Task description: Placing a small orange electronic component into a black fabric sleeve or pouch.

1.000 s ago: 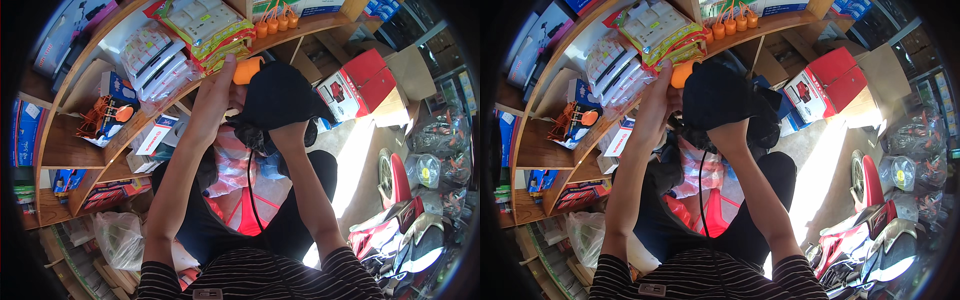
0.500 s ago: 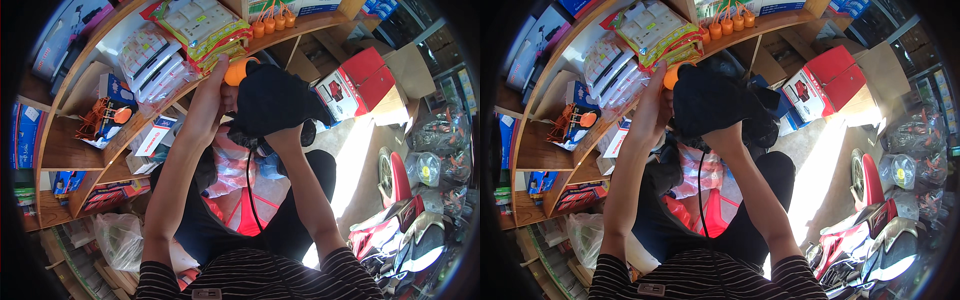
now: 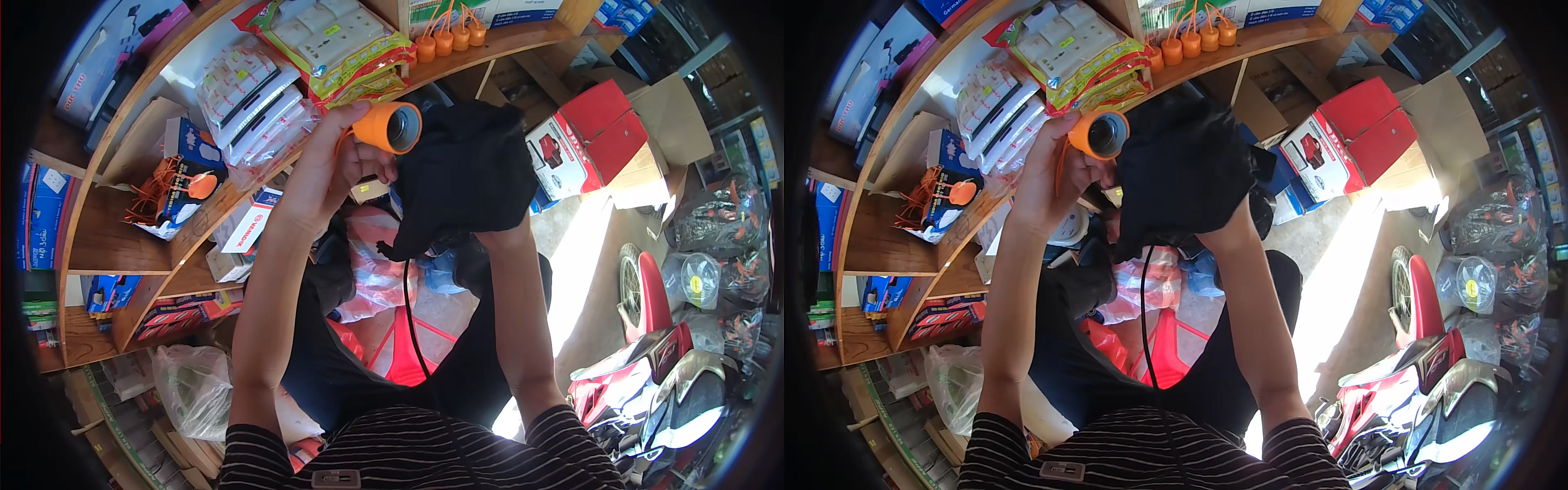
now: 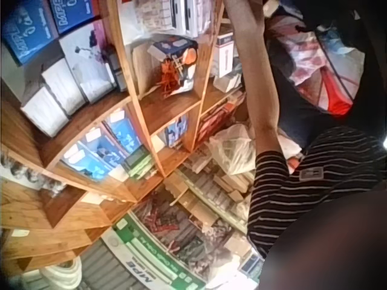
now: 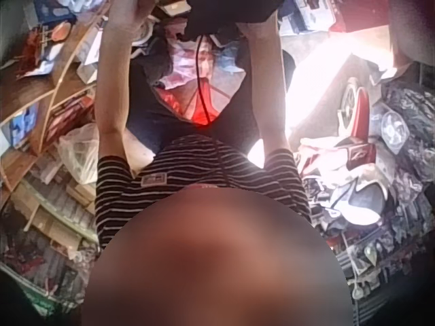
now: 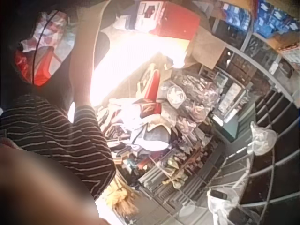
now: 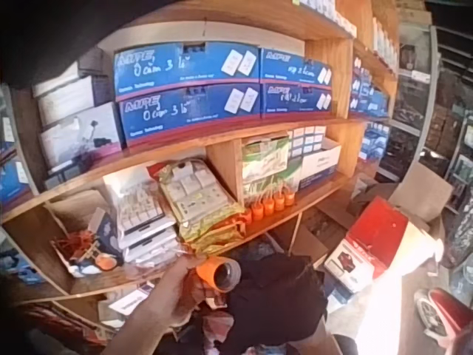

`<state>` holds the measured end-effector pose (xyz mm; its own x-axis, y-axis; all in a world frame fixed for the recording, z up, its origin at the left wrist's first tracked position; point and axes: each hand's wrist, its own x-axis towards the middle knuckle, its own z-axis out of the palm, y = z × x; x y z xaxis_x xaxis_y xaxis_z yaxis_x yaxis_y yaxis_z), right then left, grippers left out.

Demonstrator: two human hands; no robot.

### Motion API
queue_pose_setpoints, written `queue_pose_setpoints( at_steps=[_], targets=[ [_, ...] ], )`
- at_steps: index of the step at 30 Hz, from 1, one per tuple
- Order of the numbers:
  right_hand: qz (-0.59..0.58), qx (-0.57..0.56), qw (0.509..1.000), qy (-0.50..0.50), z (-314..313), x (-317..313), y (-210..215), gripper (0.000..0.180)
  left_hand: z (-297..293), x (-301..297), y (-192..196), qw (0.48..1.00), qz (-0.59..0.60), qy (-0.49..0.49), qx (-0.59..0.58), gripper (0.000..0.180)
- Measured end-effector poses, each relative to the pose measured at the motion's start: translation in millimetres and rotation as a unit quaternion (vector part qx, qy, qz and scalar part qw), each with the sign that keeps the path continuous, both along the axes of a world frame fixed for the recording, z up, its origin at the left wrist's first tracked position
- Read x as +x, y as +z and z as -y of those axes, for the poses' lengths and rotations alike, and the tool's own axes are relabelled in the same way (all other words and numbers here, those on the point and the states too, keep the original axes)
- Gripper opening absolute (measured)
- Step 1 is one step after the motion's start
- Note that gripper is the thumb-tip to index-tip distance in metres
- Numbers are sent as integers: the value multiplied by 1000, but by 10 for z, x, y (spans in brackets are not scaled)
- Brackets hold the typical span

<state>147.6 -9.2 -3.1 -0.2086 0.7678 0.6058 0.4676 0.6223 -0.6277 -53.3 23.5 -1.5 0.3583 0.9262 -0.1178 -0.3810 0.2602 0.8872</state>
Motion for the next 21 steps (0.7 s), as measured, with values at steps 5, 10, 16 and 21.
queue_pose_setpoints(
  at_steps=[5,10,16,21],
  targets=[
    [-161,-48,978,124,-59,95,84,37,12,16,-59,998,-62,8,-26,40],
    [-127,-34,988,81,63,304,-542,56,-31,39,-287,992,-100,16,-71,29],
    [83,105,990,-53,130,123,-608,61,52,142,36,987,7,95,-130,28],
    [88,9,992,-87,59,40,-630,55,-7,36,-11,987,56,91,-122,34]
  ],
)
